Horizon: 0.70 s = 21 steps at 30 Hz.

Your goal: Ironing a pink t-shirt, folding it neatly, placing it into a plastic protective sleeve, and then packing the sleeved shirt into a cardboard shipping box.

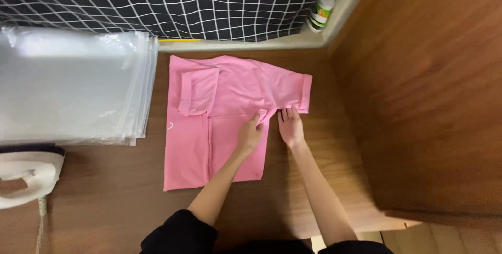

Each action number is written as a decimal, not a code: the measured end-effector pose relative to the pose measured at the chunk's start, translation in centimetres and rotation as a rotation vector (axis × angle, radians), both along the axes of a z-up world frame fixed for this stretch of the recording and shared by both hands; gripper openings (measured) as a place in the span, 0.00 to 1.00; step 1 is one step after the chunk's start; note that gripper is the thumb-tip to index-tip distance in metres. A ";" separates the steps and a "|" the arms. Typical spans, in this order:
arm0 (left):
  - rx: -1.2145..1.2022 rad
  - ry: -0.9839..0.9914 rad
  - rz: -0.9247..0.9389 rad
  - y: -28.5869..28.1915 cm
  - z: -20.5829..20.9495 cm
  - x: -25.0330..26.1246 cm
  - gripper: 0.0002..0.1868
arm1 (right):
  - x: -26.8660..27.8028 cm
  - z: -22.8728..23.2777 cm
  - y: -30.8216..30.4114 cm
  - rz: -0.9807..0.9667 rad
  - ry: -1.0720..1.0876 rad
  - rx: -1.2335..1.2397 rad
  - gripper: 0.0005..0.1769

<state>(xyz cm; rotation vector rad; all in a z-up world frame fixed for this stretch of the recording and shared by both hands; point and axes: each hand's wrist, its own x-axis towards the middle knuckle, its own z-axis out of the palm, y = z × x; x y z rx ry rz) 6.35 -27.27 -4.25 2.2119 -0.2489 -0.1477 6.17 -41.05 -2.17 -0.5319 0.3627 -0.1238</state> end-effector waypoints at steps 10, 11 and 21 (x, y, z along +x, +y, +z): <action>-0.062 0.129 0.031 1.0 3.6 -1.3 0.23 | 8.1 2.9 -1.4 0.025 0.108 0.078 0.26; -0.090 0.147 0.063 1.2 4.7 -1.9 0.23 | 7.9 5.4 0.6 0.027 0.076 0.044 0.23; -0.153 0.198 0.367 8.3 8.5 -4.6 0.21 | 18.7 -10.5 16.5 0.114 -0.096 -0.686 0.17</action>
